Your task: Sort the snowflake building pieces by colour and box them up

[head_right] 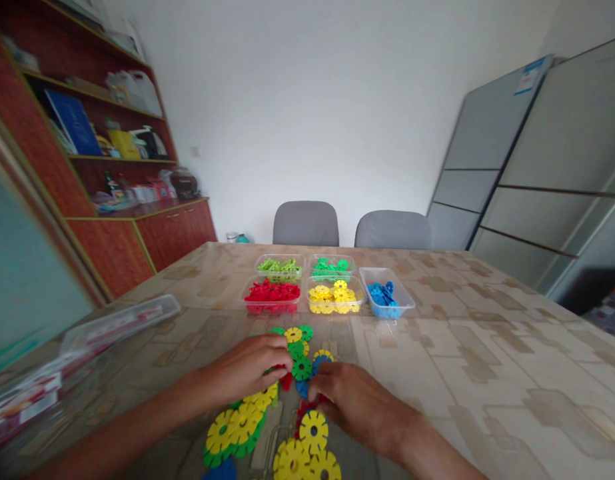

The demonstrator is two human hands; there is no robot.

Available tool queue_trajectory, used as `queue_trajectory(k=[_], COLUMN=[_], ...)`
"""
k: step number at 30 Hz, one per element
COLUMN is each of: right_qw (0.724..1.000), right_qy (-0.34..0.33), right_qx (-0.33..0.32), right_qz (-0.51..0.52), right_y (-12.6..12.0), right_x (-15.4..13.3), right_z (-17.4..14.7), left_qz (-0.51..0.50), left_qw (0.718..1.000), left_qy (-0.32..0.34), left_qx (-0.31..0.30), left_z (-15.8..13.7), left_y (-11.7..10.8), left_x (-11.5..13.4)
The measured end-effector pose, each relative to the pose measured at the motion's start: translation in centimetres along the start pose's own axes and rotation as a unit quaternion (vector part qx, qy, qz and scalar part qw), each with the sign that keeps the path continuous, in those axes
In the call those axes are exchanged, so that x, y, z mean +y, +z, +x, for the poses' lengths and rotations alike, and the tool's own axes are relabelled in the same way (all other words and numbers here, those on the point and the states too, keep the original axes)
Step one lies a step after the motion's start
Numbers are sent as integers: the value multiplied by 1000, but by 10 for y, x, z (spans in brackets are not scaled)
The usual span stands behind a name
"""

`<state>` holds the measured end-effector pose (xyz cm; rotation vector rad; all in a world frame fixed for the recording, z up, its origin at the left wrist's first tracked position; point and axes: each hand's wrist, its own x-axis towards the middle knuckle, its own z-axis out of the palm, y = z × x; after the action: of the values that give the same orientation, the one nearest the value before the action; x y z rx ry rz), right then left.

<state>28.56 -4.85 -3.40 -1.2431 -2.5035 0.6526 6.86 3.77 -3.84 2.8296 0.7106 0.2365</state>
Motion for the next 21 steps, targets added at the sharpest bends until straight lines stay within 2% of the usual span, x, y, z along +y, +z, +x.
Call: queue_trajectory(k=[5, 9, 15, 21], right_qw=[997, 993, 992, 995], right_qy=[65, 110, 118, 99], right_qx=[-10, -26, -42, -17], right_qz=[-37, -37, -14, -24], right_y=[-28, -34, -33, -35], right_x=[8, 16, 7, 15], right_z=[-13, -23, -22, -23], left_qz=[14, 4, -12, -13], left_qw=[1000, 999, 1000, 1000], left_qy=[-25, -33, -8, -7], left_qx=[2, 4, 3, 4], left_z=[0, -1, -2, -1], left_y=[0, 4, 8, 8], left_x=[-1, 2, 12, 17])
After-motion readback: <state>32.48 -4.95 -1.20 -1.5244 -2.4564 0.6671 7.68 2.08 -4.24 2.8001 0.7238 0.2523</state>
